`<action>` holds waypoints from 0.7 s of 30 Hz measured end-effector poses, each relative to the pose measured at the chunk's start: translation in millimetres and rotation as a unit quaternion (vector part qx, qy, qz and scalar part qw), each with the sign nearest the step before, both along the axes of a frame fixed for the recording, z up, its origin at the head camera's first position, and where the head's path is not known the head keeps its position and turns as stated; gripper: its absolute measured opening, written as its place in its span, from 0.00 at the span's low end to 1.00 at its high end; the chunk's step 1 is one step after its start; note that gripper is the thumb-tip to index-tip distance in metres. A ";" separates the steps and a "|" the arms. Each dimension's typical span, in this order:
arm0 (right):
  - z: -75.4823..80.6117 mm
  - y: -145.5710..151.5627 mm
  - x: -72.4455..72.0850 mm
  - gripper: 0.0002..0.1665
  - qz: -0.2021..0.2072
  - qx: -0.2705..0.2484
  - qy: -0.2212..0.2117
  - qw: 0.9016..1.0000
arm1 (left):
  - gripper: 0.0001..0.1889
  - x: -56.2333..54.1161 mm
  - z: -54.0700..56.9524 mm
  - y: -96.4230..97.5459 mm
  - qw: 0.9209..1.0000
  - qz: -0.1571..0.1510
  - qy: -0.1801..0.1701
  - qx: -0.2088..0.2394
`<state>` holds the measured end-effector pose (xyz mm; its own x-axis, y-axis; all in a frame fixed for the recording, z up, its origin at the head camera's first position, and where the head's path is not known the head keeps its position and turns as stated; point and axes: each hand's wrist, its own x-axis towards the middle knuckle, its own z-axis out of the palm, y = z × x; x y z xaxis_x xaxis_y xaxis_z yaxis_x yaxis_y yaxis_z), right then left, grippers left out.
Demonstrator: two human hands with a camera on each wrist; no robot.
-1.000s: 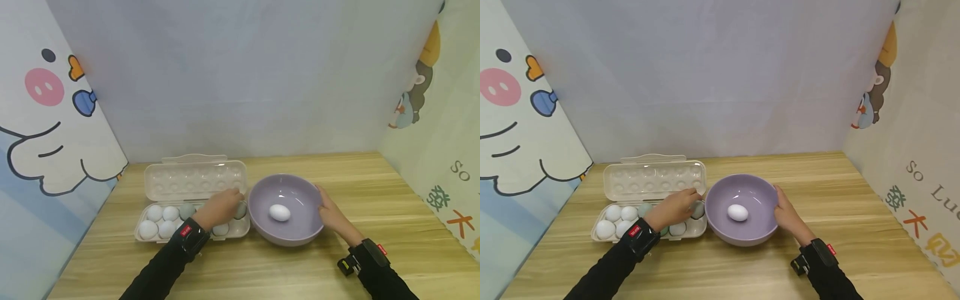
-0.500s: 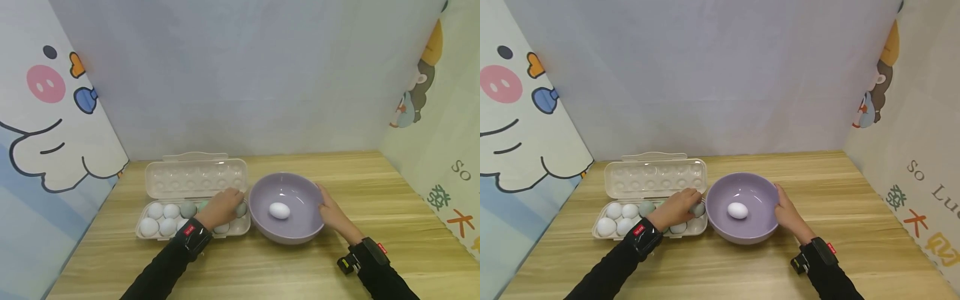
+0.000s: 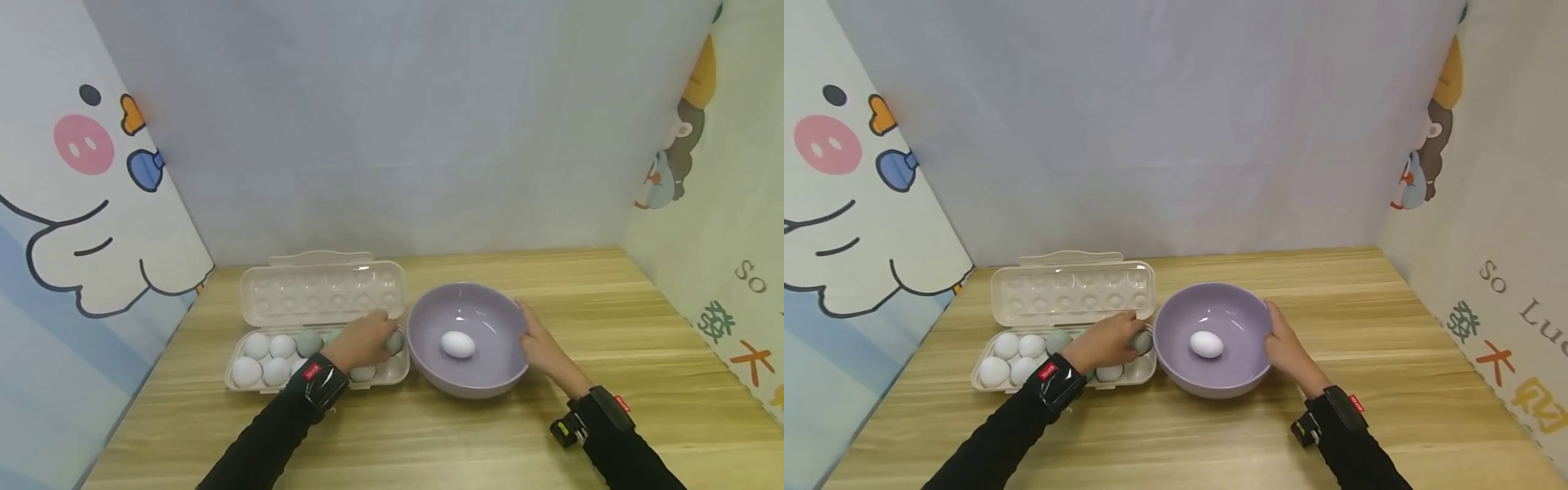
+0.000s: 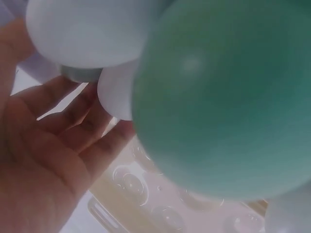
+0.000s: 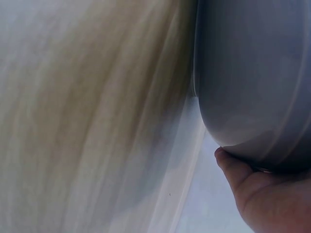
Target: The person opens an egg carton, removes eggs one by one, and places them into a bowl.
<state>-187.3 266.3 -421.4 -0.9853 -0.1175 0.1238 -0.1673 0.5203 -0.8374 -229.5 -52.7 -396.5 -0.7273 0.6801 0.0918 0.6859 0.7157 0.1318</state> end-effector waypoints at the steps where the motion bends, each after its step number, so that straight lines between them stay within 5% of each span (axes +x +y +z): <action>1: -0.2 -0.4 -0.1 0.39 -0.001 0.001 -0.002 1.000 | 0.18 0.0 0.1 -0.6 1.000 0.003 -0.007 0.008; 8: -3.9 0.6 -2.4 0.40 0.004 0.009 -0.021 1.000 | 0.14 2.6 8.0 -7.1 0.997 0.017 -0.020 0.075; 21: -6.2 3.3 -4.0 0.41 0.009 0.002 -0.002 1.000 | 0.28 8.8 30.2 -10.2 0.983 -0.047 0.111 0.140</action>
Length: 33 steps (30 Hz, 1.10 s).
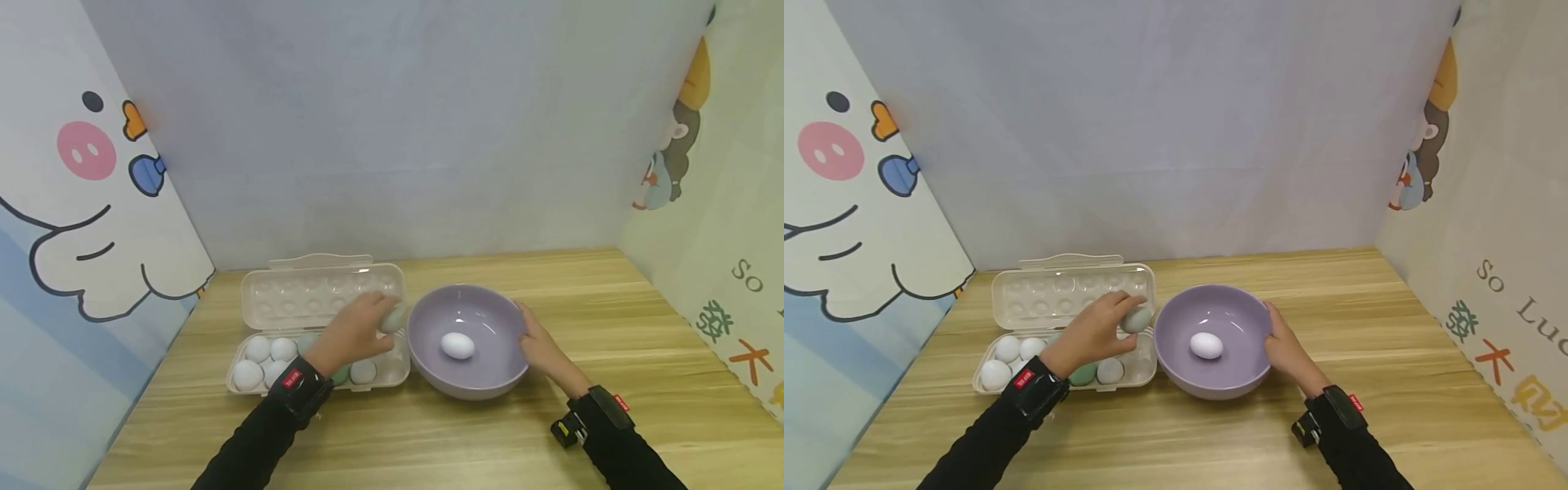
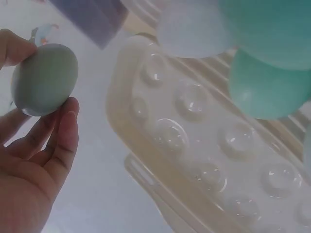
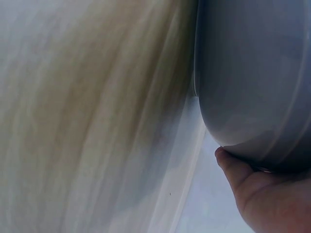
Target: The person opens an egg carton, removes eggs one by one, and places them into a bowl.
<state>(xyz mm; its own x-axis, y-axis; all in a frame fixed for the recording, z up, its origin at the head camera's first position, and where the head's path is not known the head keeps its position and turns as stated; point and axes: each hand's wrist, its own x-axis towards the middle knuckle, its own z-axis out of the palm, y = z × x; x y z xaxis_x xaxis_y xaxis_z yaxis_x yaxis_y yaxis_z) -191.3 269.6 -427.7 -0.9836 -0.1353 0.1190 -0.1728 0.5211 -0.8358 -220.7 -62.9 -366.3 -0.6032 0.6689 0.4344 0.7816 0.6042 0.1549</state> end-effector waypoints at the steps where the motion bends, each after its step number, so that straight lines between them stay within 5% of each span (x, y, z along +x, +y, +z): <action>1: -0.2 0.0 -0.1 0.41 -0.001 -0.001 0.001 1.000 | 0.28 0.2 0.7 1.5 1.000 -0.006 0.006 0.002; 9: -0.5 0.0 0.7 0.40 -0.006 0.002 0.001 1.000 | 0.23 4.0 4.7 17.1 0.999 -0.032 0.025 0.016; 25: 1.8 0.8 2.7 0.41 -0.012 0.002 -0.008 1.000 | 0.22 7.1 -2.5 60.4 0.996 -0.085 -0.024 -0.010; 33: 4.9 -1.6 3.7 0.41 -0.003 -0.010 -0.012 1.000 | 0.18 7.0 -3.4 74.9 0.989 -0.084 -0.012 -0.118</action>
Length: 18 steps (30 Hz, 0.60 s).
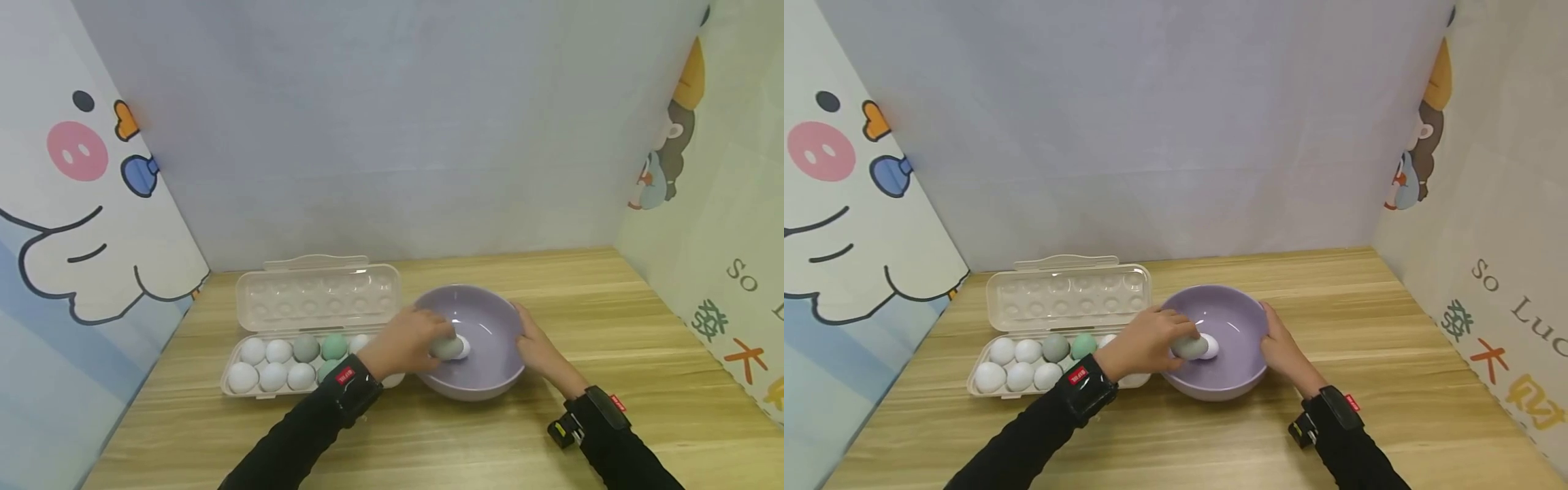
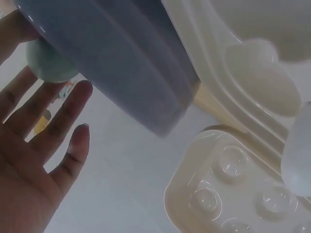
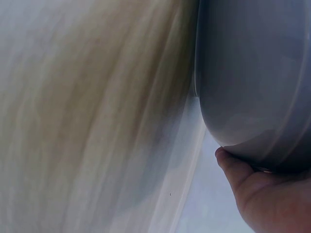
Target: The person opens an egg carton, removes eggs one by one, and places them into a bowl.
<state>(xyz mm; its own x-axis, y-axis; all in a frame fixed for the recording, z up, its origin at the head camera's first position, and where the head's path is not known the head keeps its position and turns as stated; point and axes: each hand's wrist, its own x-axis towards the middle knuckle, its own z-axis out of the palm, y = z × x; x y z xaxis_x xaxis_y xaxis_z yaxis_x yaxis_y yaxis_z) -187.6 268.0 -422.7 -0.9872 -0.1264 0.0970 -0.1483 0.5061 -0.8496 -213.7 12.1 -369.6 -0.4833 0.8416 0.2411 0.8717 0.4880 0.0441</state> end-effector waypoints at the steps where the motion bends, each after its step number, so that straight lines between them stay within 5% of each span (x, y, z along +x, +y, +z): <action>1: 0.3 -0.3 0.1 0.41 0.000 0.000 0.000 1.000 | 0.18 0.2 -0.1 1.3 1.000 -0.002 0.006 -0.015; 10: 2.7 -0.4 -1.3 0.42 -0.009 0.011 -0.003 1.000 | 0.15 -4.6 -0.2 13.8 0.995 -0.052 -0.066 -0.046; 18: 0.3 0.1 -0.8 0.42 -0.006 -0.001 -0.005 1.000 | 0.11 -9.0 -2.4 26.4 0.989 -0.062 -0.117 -0.060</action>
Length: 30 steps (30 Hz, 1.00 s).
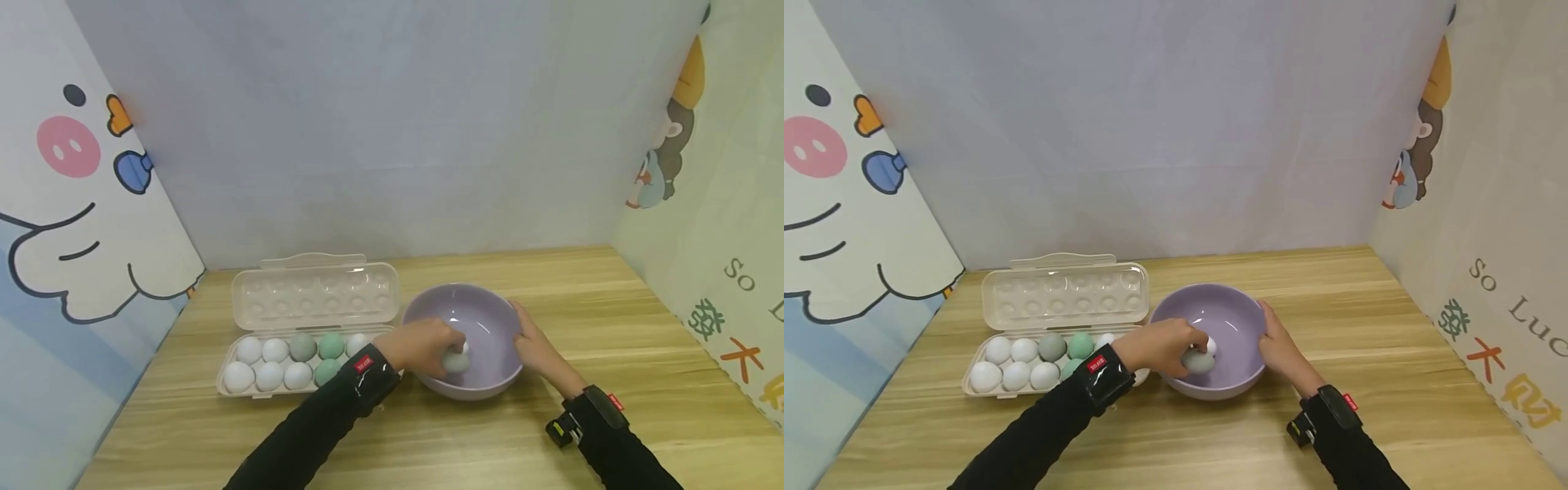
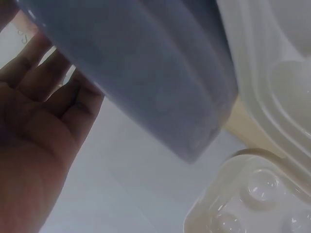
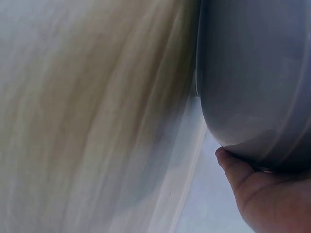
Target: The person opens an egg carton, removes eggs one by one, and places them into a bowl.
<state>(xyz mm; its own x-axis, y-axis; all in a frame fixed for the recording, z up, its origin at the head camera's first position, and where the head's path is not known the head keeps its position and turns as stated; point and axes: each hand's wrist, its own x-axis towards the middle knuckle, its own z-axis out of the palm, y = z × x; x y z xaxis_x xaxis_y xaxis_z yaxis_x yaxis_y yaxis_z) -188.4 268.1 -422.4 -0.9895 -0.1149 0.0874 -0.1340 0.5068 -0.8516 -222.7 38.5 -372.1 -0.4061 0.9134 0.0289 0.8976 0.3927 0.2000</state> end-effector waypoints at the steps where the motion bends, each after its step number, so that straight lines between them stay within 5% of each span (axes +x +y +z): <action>1: -0.1 0.1 0.0 0.42 0.000 -0.001 0.000 1.000 | 0.11 -0.4 0.4 1.6 1.000 0.002 -0.004 -0.006; 11: -0.1 0.0 0.3 0.42 0.002 0.000 0.005 1.000 | 0.11 -0.2 -2.2 12.4 0.997 0.049 -0.020 -0.053; 30: -1.6 0.0 0.1 0.43 0.004 -0.001 0.015 1.000 | 0.08 0.3 -12.2 9.3 0.995 0.089 0.001 -0.051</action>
